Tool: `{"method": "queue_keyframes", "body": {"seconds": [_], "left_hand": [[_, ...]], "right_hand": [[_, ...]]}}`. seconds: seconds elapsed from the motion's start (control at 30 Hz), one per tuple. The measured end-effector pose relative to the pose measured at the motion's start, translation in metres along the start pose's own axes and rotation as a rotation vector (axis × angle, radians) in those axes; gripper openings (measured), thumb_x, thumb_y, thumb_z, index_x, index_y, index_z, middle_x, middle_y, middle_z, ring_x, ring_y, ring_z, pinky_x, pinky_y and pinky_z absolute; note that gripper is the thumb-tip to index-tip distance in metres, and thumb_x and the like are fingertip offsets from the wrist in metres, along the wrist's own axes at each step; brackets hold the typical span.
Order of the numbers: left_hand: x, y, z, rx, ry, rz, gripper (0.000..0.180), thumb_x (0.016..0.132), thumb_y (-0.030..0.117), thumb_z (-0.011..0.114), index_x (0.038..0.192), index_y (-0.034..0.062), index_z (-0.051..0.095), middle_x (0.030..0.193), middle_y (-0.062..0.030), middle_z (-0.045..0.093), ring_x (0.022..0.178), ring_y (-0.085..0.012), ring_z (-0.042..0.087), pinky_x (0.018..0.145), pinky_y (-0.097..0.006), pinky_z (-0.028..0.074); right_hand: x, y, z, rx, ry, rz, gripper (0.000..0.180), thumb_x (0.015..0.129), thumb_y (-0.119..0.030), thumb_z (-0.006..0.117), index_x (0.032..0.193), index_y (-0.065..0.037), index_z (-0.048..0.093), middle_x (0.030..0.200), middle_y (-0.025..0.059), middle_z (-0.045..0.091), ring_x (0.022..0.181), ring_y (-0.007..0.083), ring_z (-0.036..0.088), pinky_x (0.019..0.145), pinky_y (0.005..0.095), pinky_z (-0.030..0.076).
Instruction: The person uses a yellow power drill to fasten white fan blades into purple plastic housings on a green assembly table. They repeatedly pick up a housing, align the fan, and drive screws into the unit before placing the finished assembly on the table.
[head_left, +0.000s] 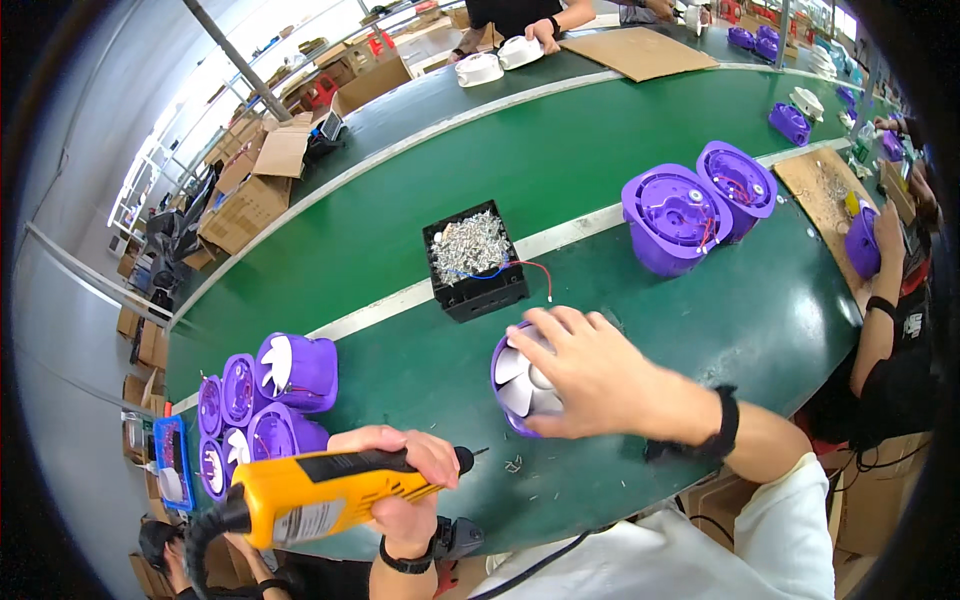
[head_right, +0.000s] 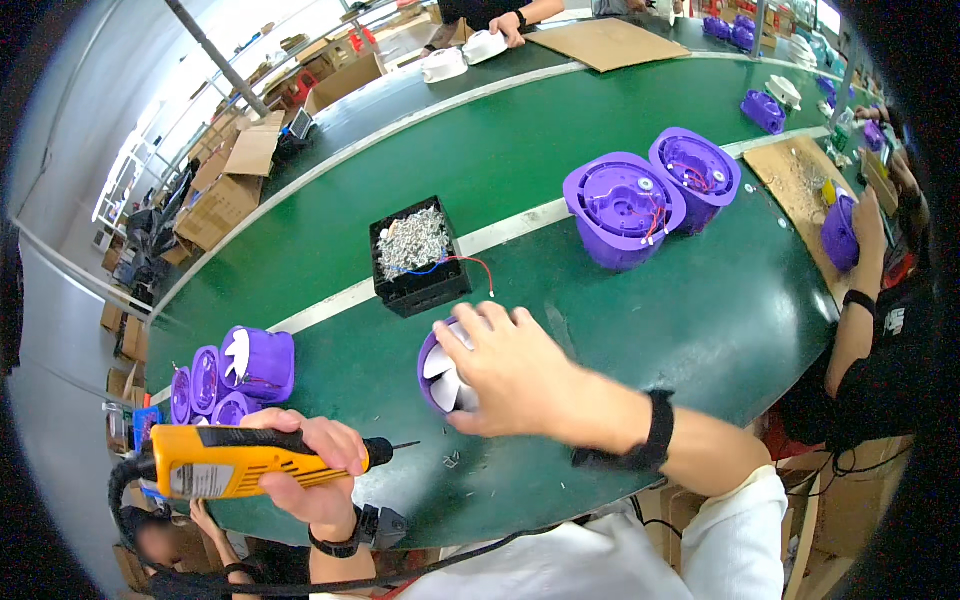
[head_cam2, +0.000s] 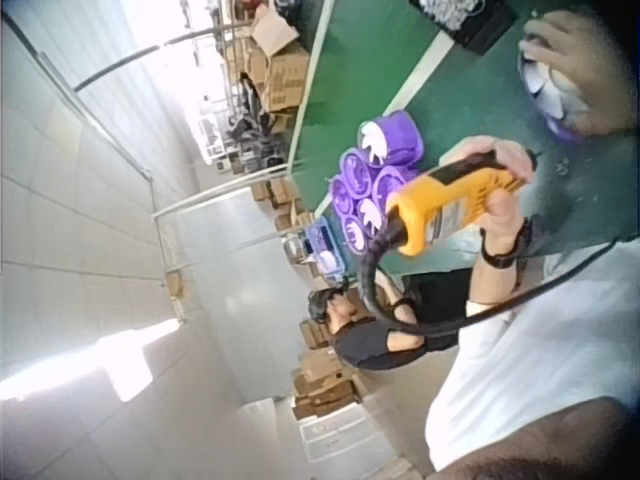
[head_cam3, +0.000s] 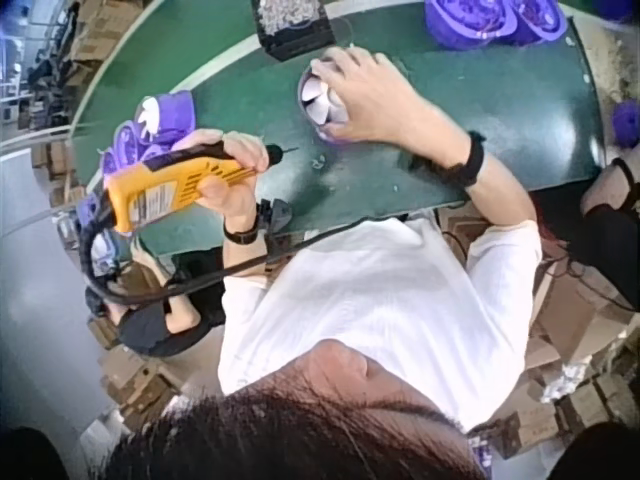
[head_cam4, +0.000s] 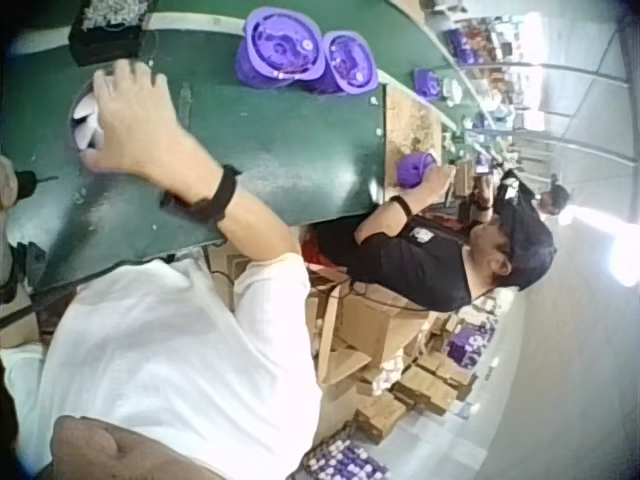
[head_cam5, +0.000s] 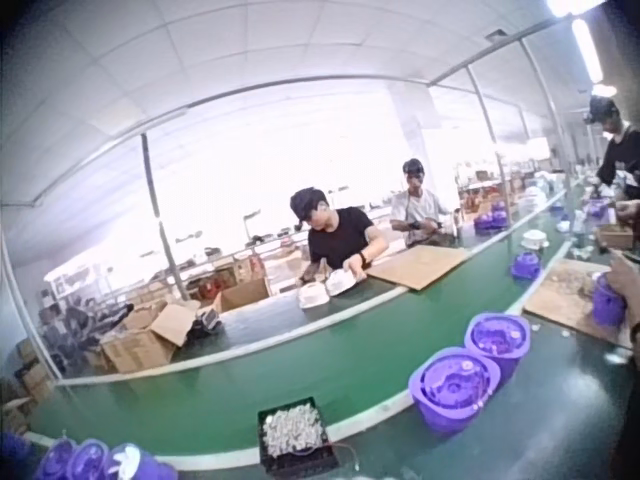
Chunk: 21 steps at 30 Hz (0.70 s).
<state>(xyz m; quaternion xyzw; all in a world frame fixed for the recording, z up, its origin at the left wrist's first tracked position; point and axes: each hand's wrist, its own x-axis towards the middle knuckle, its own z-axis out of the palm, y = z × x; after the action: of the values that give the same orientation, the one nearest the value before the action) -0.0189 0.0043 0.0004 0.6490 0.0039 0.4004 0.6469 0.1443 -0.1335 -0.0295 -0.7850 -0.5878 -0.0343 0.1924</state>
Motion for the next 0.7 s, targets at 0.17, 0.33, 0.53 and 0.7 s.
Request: {"method": "queue_keyframes", "body": {"seconds": [0.17,0.33,0.53,0.7], "left_hand": [[-0.007,0.006,0.008,-0.133,-0.048,-0.006,0.061,0.084,0.059,0.054,0.106,0.0051,0.036,0.057,-0.0076,0.05,0.042,-0.0185,0.047,0.04,-0.031,0.042],[-0.005,0.0,0.035,-0.211,-0.106,-0.029,0.061,0.083,0.061,0.053,0.103,0.0058,0.036,0.058,-0.0078,0.052,0.043,-0.0192,0.049,0.042,-0.033,0.044],[-0.008,-0.01,0.048,-0.186,-0.159,-0.034,0.063,0.082,0.062,0.053,0.103,0.0052,0.036,0.059,-0.0075,0.052,0.043,-0.0194,0.05,0.043,-0.032,0.045],[-0.011,-0.009,0.048,-0.268,-0.137,-0.099,0.061,0.081,0.053,0.063,0.104,0.0008,0.041,0.064,-0.0097,0.058,0.05,-0.0213,0.056,0.048,-0.034,0.046]], "right_hand": [[0.007,-0.011,-0.013,-0.084,-0.092,0.221,0.076,0.068,-0.052,0.069,0.119,0.002,0.053,0.117,0.02,0.052,0.107,0.033,0.051,0.086,0.0453,0.043],[0.009,0.03,0.024,0.174,0.15,-0.169,0.053,0.075,-0.036,0.068,0.115,-0.005,0.057,0.114,0.0126,0.056,0.109,0.0278,0.053,0.094,0.0415,0.04],[0.006,0.001,0.041,0.186,0.314,-0.01,0.041,0.07,-0.022,0.068,0.105,-0.002,0.06,0.098,0.0122,0.059,0.093,0.0277,0.056,0.079,0.039,0.045],[0.004,0.0,0.039,0.239,0.255,0.039,0.042,0.071,-0.02,0.069,0.109,-0.003,0.058,0.102,0.0108,0.058,0.097,0.0273,0.055,0.082,0.0392,0.043]]}}
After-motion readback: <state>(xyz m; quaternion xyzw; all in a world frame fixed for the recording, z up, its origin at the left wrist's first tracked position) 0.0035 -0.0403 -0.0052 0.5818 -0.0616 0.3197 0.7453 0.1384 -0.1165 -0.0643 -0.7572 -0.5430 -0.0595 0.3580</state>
